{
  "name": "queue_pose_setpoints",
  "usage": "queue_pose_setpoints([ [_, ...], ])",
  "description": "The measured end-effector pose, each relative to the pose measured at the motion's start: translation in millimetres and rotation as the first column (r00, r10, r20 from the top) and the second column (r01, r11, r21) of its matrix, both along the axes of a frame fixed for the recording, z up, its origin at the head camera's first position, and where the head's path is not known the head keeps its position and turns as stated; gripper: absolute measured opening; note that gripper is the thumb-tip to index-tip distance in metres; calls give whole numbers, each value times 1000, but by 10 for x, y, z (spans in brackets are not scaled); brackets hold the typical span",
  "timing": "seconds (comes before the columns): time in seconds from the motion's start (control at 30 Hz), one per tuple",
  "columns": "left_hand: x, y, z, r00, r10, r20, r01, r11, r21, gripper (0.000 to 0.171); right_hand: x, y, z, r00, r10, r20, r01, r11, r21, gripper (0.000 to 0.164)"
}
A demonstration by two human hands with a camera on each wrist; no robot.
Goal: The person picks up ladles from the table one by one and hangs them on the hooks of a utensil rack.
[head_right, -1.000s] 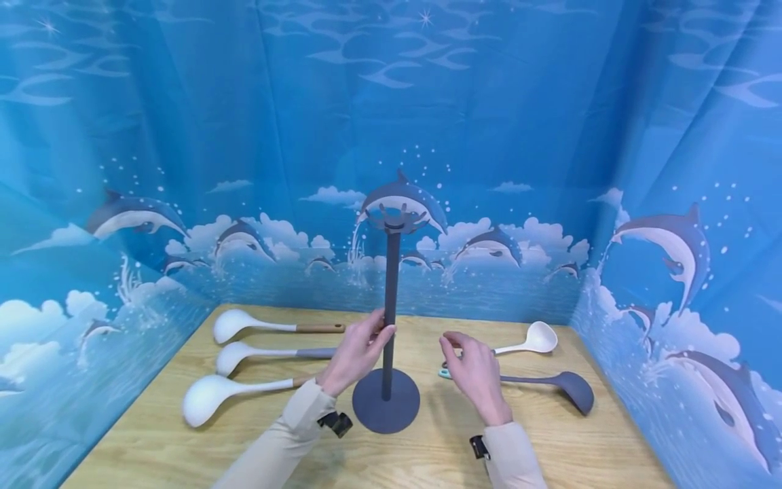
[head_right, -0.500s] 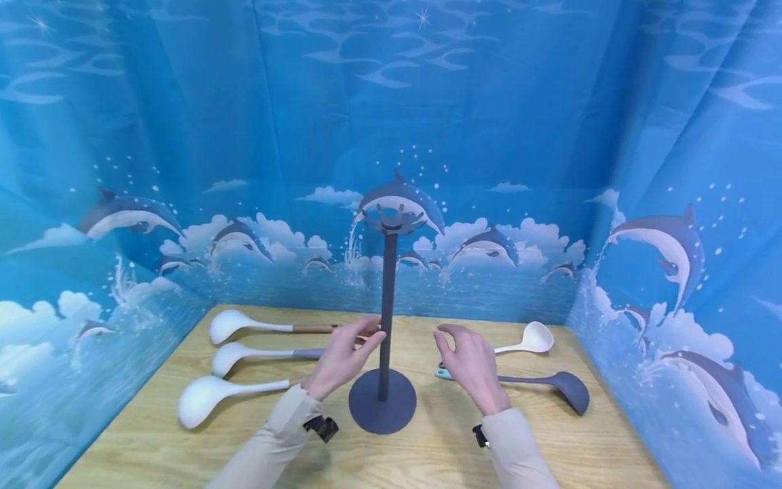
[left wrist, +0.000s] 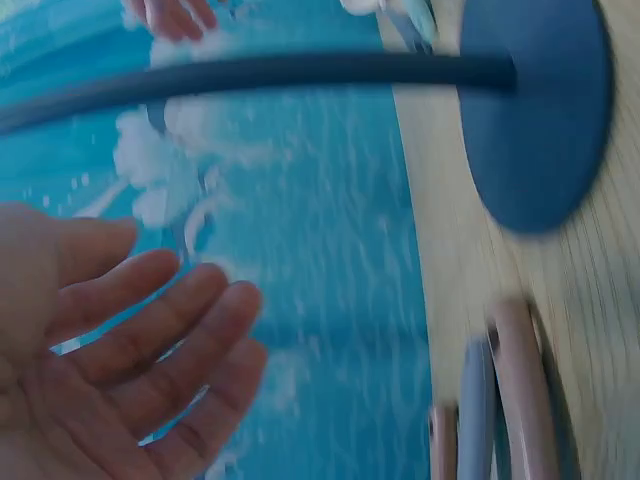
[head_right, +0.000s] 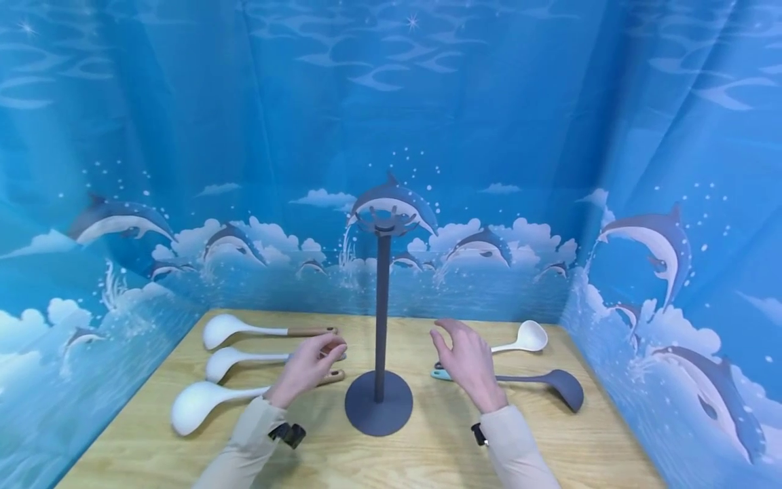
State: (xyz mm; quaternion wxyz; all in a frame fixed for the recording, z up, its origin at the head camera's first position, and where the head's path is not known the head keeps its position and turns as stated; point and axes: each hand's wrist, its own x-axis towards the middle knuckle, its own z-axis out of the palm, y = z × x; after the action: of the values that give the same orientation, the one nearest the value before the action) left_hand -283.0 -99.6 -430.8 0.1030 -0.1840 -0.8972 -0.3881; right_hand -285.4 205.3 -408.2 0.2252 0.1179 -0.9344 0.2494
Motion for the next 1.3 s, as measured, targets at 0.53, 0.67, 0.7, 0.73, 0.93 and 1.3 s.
queue_pose_setpoints([
  [0.53, -2, -594, -380, 981, 193, 17, -182, 950, -255, 12, 16, 6, -12, 999, 32, -37, -32, 999, 7, 34],
  [0.67, -1, -721, -410, 974, 226, -14, -219, 927, -303, 10, 32, -4, 18, 999, 36, -29, -36, 999, 0, 35],
  [0.7, 5, -745, -419, 973, 229, -23, -224, 921, -320, 10, 42, -4, 22, 999, 31, -24, -31, 1000, -3, 35],
  [0.73, 15, -764, -427, 973, 226, -36, -225, 914, -337, 11, 52, -1, 20, 1000, 24, -18, -24, 1000, -6, 35],
  [0.93, 57, -812, -486, 970, 227, -84, -241, 874, -421, 14, 61, -6, -1, 1000, 26, 3, -26, 999, -27, 36],
  [1.3, 23, -831, -629, 972, 234, 24, -200, 877, -436, 7, 29, -61, -24, 999, 46, -15, -47, 998, -39, 36],
])
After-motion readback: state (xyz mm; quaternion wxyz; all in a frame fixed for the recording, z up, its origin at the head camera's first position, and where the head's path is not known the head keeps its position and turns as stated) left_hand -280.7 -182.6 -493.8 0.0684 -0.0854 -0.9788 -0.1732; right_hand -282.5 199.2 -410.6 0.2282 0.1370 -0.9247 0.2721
